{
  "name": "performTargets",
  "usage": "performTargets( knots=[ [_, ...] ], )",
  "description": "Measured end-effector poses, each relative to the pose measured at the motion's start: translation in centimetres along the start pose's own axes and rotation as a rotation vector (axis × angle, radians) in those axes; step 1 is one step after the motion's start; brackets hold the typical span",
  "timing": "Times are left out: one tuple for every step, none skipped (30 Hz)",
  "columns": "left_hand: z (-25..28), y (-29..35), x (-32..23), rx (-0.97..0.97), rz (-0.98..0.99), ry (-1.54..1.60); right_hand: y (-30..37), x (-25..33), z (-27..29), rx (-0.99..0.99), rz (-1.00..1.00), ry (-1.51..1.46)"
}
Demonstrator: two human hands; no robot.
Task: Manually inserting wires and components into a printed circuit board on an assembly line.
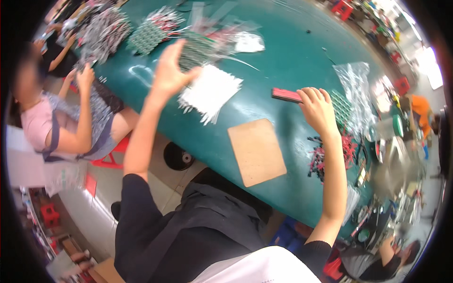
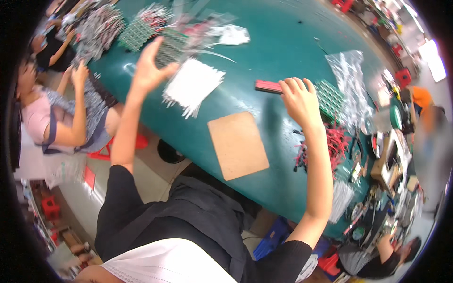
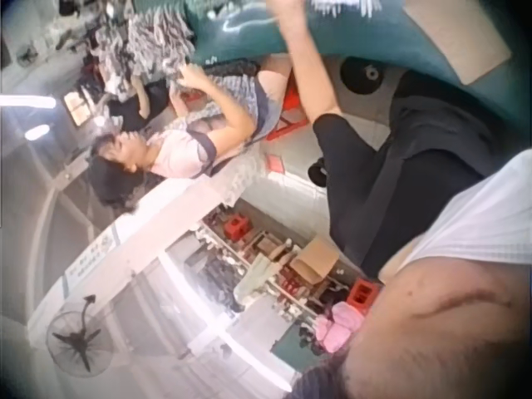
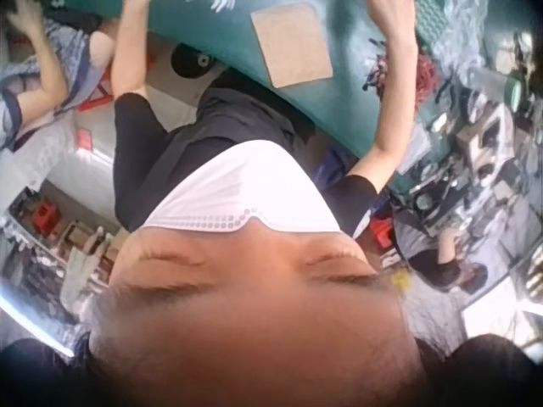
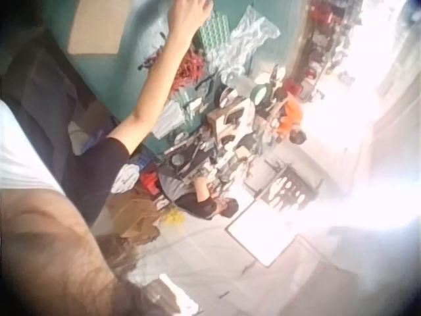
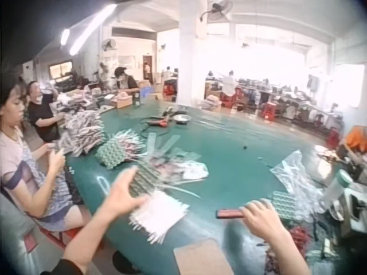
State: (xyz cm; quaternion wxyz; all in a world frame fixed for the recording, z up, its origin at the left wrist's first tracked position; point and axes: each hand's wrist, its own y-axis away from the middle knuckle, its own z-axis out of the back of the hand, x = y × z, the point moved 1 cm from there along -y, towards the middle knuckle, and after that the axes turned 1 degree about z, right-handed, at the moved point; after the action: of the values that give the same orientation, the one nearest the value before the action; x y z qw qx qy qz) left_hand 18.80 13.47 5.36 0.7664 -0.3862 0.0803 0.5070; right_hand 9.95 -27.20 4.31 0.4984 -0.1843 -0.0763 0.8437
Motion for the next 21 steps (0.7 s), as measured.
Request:
performTargets(
  knots=[
    [-0.3, -1.3, 2.5, -0.096, -0.030, -0.151, 0.9, 0.1, 1.4, -0.058, -0.034, -0.003],
    [-0.5, -2.2, 5.7, -0.134, -0.006, -0.272, 2.3, -0.3, 2.7, -0.114, -0.069, -0.002],
    [-1.0, -2.9, 8.6, -0.135, 0.035, -0.319, 4.0, -1.2, 3.4, -0.101, -0.143, -0.004],
    [-1.2, -3.2, 11.3, -0.113, 0.101, -0.360, 5.5, -2.3, 3.9, -0.092, -0.217, -0.008],
    [-1.3, -3.1, 13.5, -0.081, 0.141, -0.359, 7.4, -3.5, 4.0, -0.068, -0.295, 0.014],
    [-1.4, -2.7, 15.8, 0.011, 0.177, -0.378, 8.9, -4.4, 3.8, -0.022, -0.379, 0.019],
    [-1.2, -1.6, 19.2, 0.081, 0.191, -0.419, 9.9, -5.3, 3.4, -0.003, -0.383, 0.019],
    [-2.0, -1.1, 19.2, 0.100, 0.301, -0.725, 11.1, -5.9, 2.8, 0.023, -0.395, 0.024],
    [-2.7, -0.7, 17.2, -0.022, 0.213, -0.854, 12.1, -6.3, 2.3, 0.039, -0.402, 0.042],
    [-3.4, -0.5, 13.8, -0.087, 0.112, -0.724, 12.7, -6.5, 1.9, 0.054, -0.407, 0.060],
    [-3.9, -0.3, 9.6, -0.150, 0.016, -0.590, 13.0, -6.8, 1.6, 0.074, -0.413, 0.096],
    [-4.1, 0.4, 4.8, -0.097, -0.124, -0.207, 13.3, -7.8, 1.1, 0.078, -0.429, 0.104],
    [-3.7, 1.9, -1.4, 0.089, -0.147, 0.128, 13.4, -9.0, 0.4, 0.037, -0.427, 0.105],
    [-4.1, 4.4, -4.8, 0.273, -0.195, 0.224, 13.1, -9.9, -0.2, -0.007, -0.412, 0.100],
    [-4.5, 6.6, -8.7, 0.535, -0.360, 0.338, 12.2, -10.3, -0.3, 0.010, -0.386, 0.116],
    [-5.4, 8.3, -11.1, 0.611, -0.697, 0.166, 11.6, -11.0, -0.2, 0.007, -0.383, 0.109],
    [-6.4, 10.2, -12.8, 0.738, -0.846, 0.071, 11.2, -12.0, -0.6, 0.183, -0.346, 0.054],
    [-7.8, 12.5, -13.2, 0.892, -0.839, 0.122, 10.8, -12.6, -0.7, 0.355, -0.304, -0.003],
    [-9.1, 14.2, -13.5, 0.926, -0.867, 0.186, 10.1, -12.7, -0.3, 0.309, -0.240, -0.046],
    [-8.8, 14.9, -13.9, 0.855, -0.907, 0.136, 10.1, -13.0, -0.3, 0.302, -0.240, -0.048],
    [-8.3, 15.0, -13.8, 0.879, -0.940, 0.164, 10.0, -12.8, -0.1, 0.263, -0.174, -0.021]
  ],
)
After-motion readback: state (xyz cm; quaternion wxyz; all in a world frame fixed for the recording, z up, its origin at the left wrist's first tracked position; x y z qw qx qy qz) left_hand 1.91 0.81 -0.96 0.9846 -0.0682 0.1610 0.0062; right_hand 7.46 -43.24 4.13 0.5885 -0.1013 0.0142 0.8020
